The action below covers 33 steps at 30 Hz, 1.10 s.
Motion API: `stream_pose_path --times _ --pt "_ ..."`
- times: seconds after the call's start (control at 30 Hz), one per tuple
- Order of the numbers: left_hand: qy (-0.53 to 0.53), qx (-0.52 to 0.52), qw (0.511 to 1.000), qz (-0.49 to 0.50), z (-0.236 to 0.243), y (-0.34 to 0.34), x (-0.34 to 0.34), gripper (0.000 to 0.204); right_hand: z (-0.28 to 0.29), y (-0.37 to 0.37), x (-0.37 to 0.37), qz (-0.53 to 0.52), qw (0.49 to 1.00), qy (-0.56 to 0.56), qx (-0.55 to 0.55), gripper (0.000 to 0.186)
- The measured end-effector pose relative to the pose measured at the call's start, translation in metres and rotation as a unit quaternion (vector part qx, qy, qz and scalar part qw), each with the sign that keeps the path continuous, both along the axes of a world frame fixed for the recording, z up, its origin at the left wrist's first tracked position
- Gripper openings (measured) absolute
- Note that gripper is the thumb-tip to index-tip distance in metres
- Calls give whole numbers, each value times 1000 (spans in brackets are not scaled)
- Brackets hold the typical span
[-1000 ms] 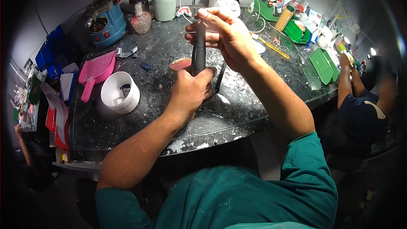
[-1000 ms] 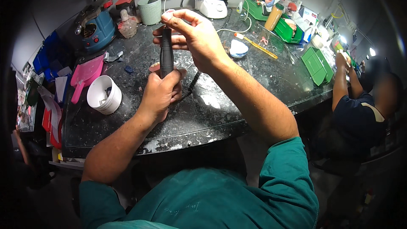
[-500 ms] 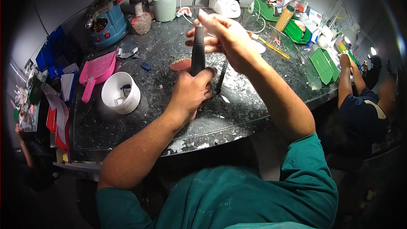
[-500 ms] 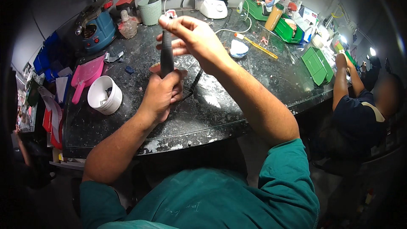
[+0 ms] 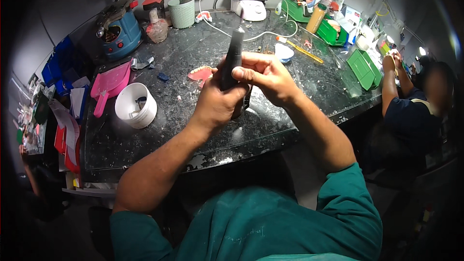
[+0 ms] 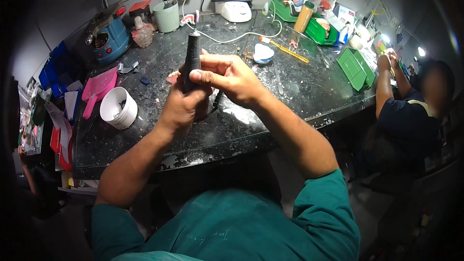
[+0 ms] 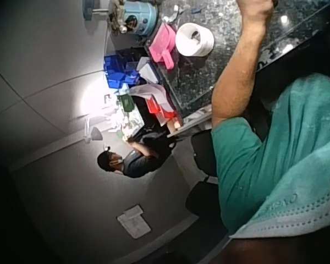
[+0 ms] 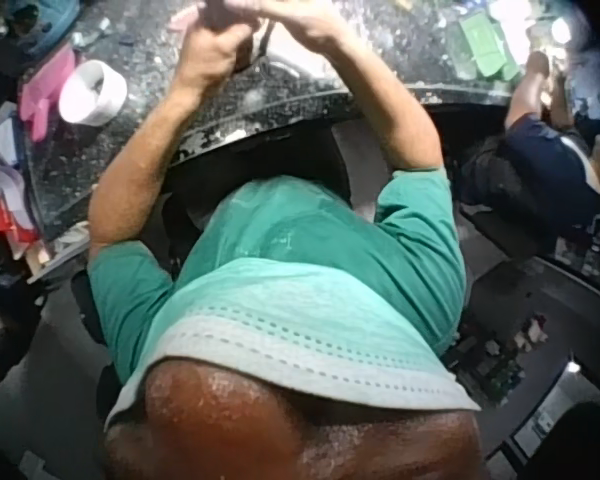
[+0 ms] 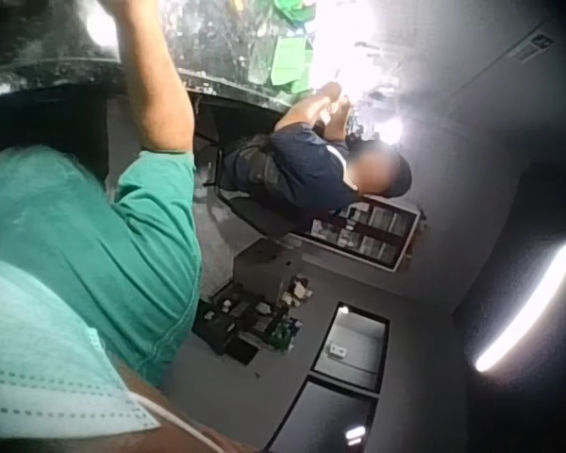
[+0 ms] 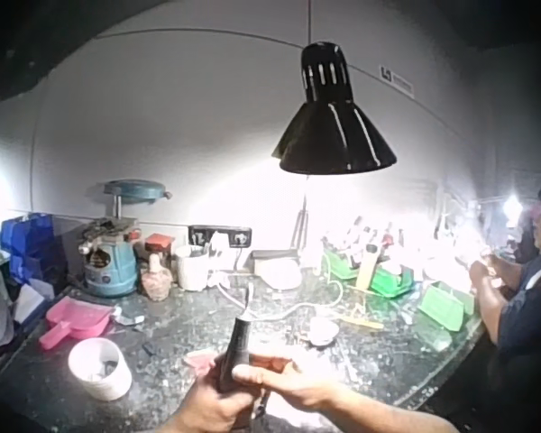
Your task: The person grinds and polishes a denture using a handheld rotary tool, turning the denture by hand to work along the teeth and base.
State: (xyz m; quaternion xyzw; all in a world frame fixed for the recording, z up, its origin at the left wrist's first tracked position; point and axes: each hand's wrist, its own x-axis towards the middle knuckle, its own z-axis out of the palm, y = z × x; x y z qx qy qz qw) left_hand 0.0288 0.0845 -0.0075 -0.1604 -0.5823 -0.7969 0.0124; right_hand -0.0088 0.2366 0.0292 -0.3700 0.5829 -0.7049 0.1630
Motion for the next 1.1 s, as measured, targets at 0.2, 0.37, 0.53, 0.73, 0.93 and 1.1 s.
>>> stream_pose_path --times 0.2,0.37,0.53,0.73,0.93,1.1 --pt "-3 -108 990 88 -4 10 1 19 -7 -7 13 -100 994 53 7 33" --pt "114 -169 966 161 -29 -1 -18 16 2 -22 10 -382 790 348 329 43" --pt "-125 -3 955 -270 3 -21 -11 16 16 -9 -7 -93 955 161 232 39" --pt "-65 -72 959 -266 10 -22 -10 31 1 30 0 -61 976 155 138 58" --pt "548 -358 755 47 15 -10 -8 19 -22 32 74 134 937 -322 35 72" --pt "520 -326 765 194 32 -16 -21 74 -24 29 76 114 937 -293 -156 39"
